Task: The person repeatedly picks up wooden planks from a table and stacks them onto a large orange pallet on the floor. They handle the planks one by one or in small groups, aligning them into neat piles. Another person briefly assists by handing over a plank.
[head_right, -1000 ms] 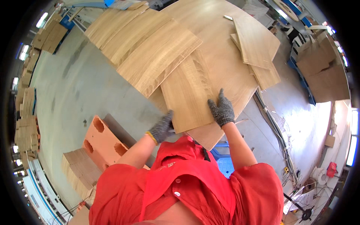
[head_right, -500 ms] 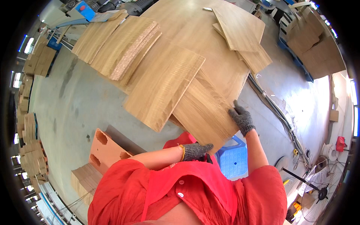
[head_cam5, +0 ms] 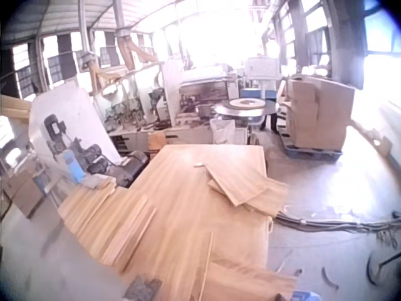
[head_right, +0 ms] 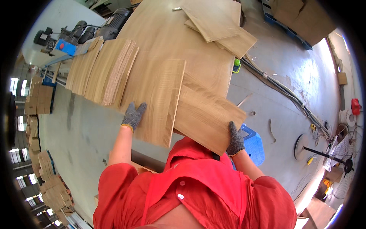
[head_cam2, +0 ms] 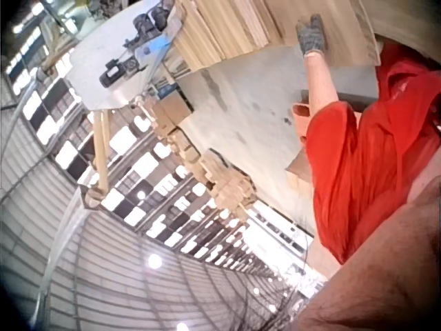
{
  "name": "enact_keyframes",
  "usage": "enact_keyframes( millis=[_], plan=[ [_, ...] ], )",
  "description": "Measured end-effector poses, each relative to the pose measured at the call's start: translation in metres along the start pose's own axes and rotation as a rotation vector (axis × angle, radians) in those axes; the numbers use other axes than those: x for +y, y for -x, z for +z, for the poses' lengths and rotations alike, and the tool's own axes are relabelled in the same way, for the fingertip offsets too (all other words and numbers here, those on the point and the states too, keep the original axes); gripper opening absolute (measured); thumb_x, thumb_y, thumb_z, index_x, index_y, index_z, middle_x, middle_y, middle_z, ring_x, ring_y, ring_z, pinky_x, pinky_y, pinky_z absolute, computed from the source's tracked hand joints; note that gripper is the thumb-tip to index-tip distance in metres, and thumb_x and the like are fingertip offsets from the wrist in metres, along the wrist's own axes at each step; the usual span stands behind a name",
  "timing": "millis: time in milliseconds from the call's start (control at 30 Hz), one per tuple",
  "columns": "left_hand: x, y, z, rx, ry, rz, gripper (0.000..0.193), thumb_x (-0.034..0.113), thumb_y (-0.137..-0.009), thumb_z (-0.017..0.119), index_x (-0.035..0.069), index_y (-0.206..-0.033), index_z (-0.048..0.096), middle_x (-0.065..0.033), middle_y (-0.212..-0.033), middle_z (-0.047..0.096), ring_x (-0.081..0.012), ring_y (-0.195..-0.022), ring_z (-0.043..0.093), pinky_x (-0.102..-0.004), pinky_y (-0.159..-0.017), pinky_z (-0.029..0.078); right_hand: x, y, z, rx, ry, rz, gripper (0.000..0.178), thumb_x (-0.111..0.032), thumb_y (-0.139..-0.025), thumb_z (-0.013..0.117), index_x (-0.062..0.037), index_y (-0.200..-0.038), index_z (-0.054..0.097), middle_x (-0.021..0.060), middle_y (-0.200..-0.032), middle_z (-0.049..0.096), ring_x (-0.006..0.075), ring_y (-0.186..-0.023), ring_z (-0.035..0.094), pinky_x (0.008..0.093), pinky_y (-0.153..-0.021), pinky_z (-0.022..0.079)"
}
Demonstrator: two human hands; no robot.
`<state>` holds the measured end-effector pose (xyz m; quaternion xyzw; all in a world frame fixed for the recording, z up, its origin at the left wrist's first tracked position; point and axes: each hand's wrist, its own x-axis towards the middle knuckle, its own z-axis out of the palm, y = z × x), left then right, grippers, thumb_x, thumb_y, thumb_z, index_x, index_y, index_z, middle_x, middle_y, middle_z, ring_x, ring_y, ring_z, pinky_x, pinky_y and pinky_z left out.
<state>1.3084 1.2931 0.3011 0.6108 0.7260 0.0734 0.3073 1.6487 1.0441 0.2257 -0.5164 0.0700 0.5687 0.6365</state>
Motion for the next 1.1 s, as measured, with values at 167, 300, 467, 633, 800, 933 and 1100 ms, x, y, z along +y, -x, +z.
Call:
enact_keyframes(
  millis=[167, 300, 467, 633, 800, 933, 1100],
  plan=[
    [-0.034, 0.049, 0.038, -0.475, 0.535, -0.124, 0.061, 0.043, -0.091, 0.062, -0.004, -0.128, 0.048, -0.0172, -0.119, 0.061, -0.0275, -0.104, 0.062, -0.0372, -0.088, 0.052, 0.006, -0.009, 0.001, 0.082, -0.013, -0.010, 0.063, -0.041, -0.090, 0.066, -0.0121, -0.140, 0.040, 0.0107, -0.131, 0.054, 0.0305, -0.111, 0.058, 0.0482, -0.093, 0.051],
    [-0.019, 0.127, 0.105, -0.740, 0.955, -0.006, 0.038, 0.035, -0.097, 0.057, 0.002, -0.116, 0.057, -0.0108, -0.098, 0.067, -0.0210, -0.084, 0.066, -0.0368, -0.070, 0.059, 0.008, -0.003, 0.001, -0.081, -0.216, 0.040, 0.074, -0.063, -0.089, 0.052, -0.0114, -0.141, 0.042, 0.0117, -0.138, 0.051, 0.0313, -0.115, 0.057, 0.0471, -0.096, 0.049],
    [0.022, 0.156, 0.137, -1.364, 0.735, -0.208, 0.030, 0.033, -0.098, 0.055, 0.004, -0.106, 0.060, -0.0111, -0.094, 0.066, -0.0210, -0.076, 0.065, -0.0395, -0.064, 0.056, -0.018, 0.034, -0.019, -0.182, -0.181, 0.166, 0.091, -0.080, -0.084, 0.037, -0.0104, -0.143, 0.041, 0.0159, -0.138, 0.051, 0.0328, -0.118, 0.055, 0.0477, -0.098, 0.046],
    [0.026, 0.123, 0.082, -0.027, -0.044, 1.324, 0.027, 0.027, -0.092, 0.061, 0.005, -0.107, 0.061, -0.0145, -0.102, 0.063, -0.0317, -0.093, 0.060, -0.0419, -0.078, 0.051, -0.018, 0.035, -0.023, -0.022, 0.114, -0.027, 0.069, -0.049, -0.088, 0.064, -0.0062, -0.138, 0.044, 0.0124, -0.123, 0.059, 0.0274, -0.108, 0.060, 0.0437, -0.089, 0.052],
    [0.048, 0.016, 0.035, 0.522, -0.052, 1.016, 0.046, 0.036, -0.084, 0.070, 0.001, -0.112, 0.060, -0.0196, -0.110, 0.062, -0.0379, -0.104, 0.057, -0.0465, -0.092, 0.045, -0.019, 0.022, -0.018, 0.041, 0.090, -0.053, 0.059, -0.034, -0.091, 0.066, -0.0081, -0.139, 0.042, 0.0091, -0.120, 0.059, 0.0243, -0.105, 0.060, 0.0405, -0.086, 0.053],
    [0.023, -0.059, -0.010, 0.610, -0.146, 0.761, 0.046, 0.035, -0.085, 0.069, 0.000, -0.114, 0.061, -0.0214, -0.114, 0.061, -0.0351, -0.109, 0.057, -0.0438, -0.096, 0.044, -0.014, 0.015, -0.002, 0.040, 0.040, -0.096, 0.058, -0.032, -0.091, 0.065, -0.0087, -0.139, 0.040, 0.0099, -0.123, 0.057, 0.0252, -0.104, 0.060, 0.0413, -0.086, 0.054],
    [0.013, -0.093, -0.004, 0.063, 0.010, 0.568, 0.049, 0.031, -0.087, 0.067, 0.001, -0.125, 0.057, -0.0216, -0.126, 0.058, -0.0332, -0.116, 0.056, -0.0407, -0.101, 0.043, -0.024, 0.007, 0.017, 0.029, 0.143, -0.123, 0.064, -0.031, -0.090, 0.066, -0.0089, -0.142, 0.036, 0.0108, -0.126, 0.055, 0.0271, -0.110, 0.058, 0.0423, -0.088, 0.053]
  ],
)
